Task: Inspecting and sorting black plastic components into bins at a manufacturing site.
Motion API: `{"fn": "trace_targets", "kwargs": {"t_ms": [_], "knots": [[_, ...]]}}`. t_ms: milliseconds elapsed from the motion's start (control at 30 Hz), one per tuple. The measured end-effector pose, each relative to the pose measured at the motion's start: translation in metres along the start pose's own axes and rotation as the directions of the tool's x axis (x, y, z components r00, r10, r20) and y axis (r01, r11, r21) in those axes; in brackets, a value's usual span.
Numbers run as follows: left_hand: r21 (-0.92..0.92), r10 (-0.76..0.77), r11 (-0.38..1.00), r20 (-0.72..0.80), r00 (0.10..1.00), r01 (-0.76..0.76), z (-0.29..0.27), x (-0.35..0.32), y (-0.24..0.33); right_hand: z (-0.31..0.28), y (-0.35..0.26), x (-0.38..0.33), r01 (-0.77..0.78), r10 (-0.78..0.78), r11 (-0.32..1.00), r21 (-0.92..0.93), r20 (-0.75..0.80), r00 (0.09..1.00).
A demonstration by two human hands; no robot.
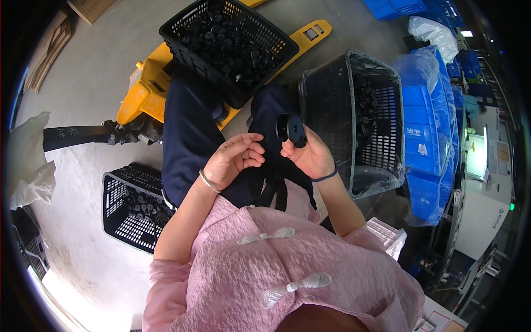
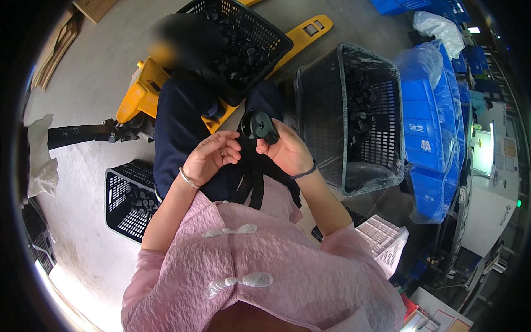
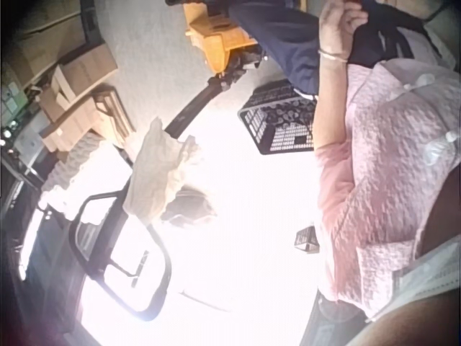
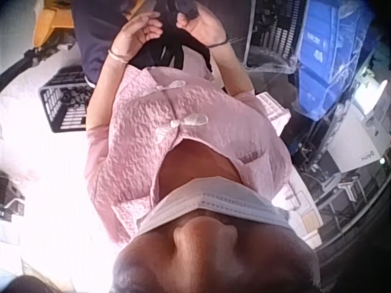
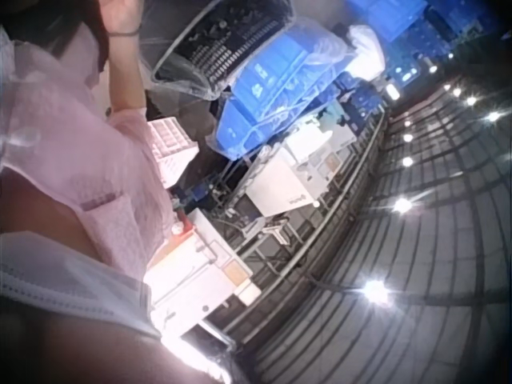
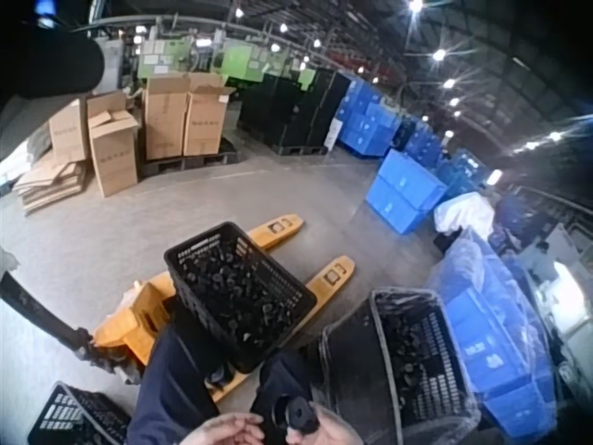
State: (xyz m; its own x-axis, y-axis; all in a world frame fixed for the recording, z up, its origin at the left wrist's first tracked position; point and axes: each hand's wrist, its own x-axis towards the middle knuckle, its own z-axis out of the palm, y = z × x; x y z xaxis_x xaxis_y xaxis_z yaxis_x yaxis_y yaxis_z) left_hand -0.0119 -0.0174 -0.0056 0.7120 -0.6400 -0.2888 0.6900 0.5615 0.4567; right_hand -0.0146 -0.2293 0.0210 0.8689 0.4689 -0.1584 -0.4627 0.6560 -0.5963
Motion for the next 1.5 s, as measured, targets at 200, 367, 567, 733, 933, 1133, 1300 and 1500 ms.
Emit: {"fn": "trace_targets", "kwargs": {"t_ms": [200,367,567,733,933,1133,1300,1500], "knots": [[-0.003,-0.007,1.0,-0.008,1.0,0.007,-0.003,0.0,-0.001,-0.044,-0.052,-0.028,0.255,-0.239,0.967,0.023,-0.274,0.932],[0.036,-0.15,0.988,-0.057,0.987,0.152,-0.006,0.01,-0.003,-0.087,-0.113,-0.05,0.341,-0.26,0.939,-0.053,-0.757,0.6],[0.271,-0.377,0.879,-0.112,0.92,0.393,-0.019,0.055,0.013,-0.078,-0.071,0.036,-0.11,-0.1,0.935,-0.336,-0.551,0.829],[0.331,-0.518,0.775,-0.155,0.841,0.538,-0.073,0.107,0.018,-0.102,-0.029,0.161,-0.419,0.165,0.733,-0.536,-0.457,0.874],[0.577,-0.584,0.54,-0.268,0.767,0.612,-0.114,0.169,0.009,-0.23,0.023,0.28,-0.673,0.229,0.458,-0.581,-0.654,0.721],[0.71,-0.628,0.391,-0.26,0.734,0.586,-0.092,0.186,0.002,-0.327,0.063,0.373,-0.738,0.214,0.02,-0.675,-0.718,0.662],[0.777,-0.627,0.391,-0.167,0.761,0.493,-0.088,0.175,-0.006,-0.315,0.118,0.384,-0.797,0.14,-0.035,-0.603,-0.792,0.594],[0.786,-0.636,0.405,-0.125,0.761,0.467,-0.085,0.168,-0.01,-0.295,0.12,0.397,-0.727,0.178,-0.1,-0.679,-0.731,0.659]]}}
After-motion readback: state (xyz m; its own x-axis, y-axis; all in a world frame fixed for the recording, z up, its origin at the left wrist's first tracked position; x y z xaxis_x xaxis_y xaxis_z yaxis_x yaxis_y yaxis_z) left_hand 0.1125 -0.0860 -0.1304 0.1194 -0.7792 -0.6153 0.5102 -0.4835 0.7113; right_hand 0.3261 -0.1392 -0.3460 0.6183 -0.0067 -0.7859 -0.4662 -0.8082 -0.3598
